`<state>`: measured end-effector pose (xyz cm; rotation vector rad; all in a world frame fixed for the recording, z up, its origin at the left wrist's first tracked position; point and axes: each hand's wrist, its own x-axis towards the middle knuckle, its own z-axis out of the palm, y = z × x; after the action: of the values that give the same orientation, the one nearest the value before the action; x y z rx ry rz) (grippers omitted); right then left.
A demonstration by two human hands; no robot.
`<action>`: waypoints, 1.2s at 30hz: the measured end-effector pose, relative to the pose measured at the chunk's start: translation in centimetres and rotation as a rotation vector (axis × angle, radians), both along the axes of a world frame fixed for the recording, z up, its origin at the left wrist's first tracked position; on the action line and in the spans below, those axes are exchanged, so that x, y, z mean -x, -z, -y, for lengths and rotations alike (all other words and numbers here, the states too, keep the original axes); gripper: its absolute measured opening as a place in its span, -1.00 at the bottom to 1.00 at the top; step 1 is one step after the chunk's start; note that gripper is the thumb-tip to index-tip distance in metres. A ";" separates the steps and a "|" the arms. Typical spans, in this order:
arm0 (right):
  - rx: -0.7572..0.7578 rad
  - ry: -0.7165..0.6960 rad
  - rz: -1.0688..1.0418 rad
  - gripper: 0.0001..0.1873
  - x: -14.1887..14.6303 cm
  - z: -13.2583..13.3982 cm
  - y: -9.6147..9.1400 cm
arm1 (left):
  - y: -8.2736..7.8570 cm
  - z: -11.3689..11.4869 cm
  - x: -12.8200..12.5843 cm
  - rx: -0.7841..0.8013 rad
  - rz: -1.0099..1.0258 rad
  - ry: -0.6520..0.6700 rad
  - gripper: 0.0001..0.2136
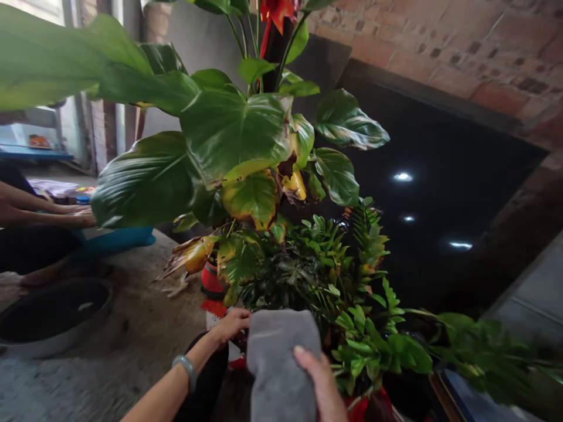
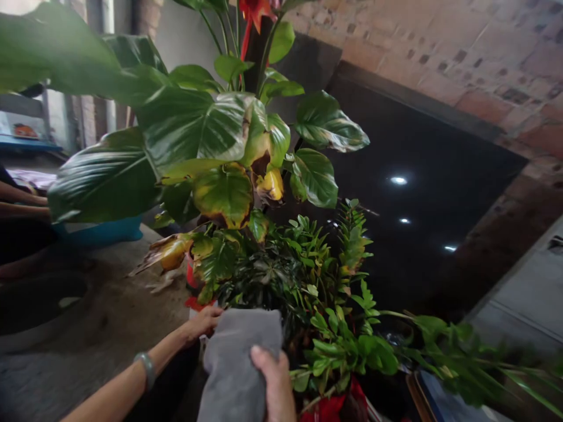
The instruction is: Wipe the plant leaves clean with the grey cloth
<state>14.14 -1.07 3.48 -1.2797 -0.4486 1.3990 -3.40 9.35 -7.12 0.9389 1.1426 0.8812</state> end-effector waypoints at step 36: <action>-0.144 0.344 -0.086 -0.51 -0.8 -0.8 -3.8 | 0.3 -0.4 -0.5 -0.059 -0.053 -0.009 -0.63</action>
<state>14.94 -0.22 7.33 -1.1147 -0.2508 1.1057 -2.90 9.71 -7.43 1.0106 1.1722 0.9061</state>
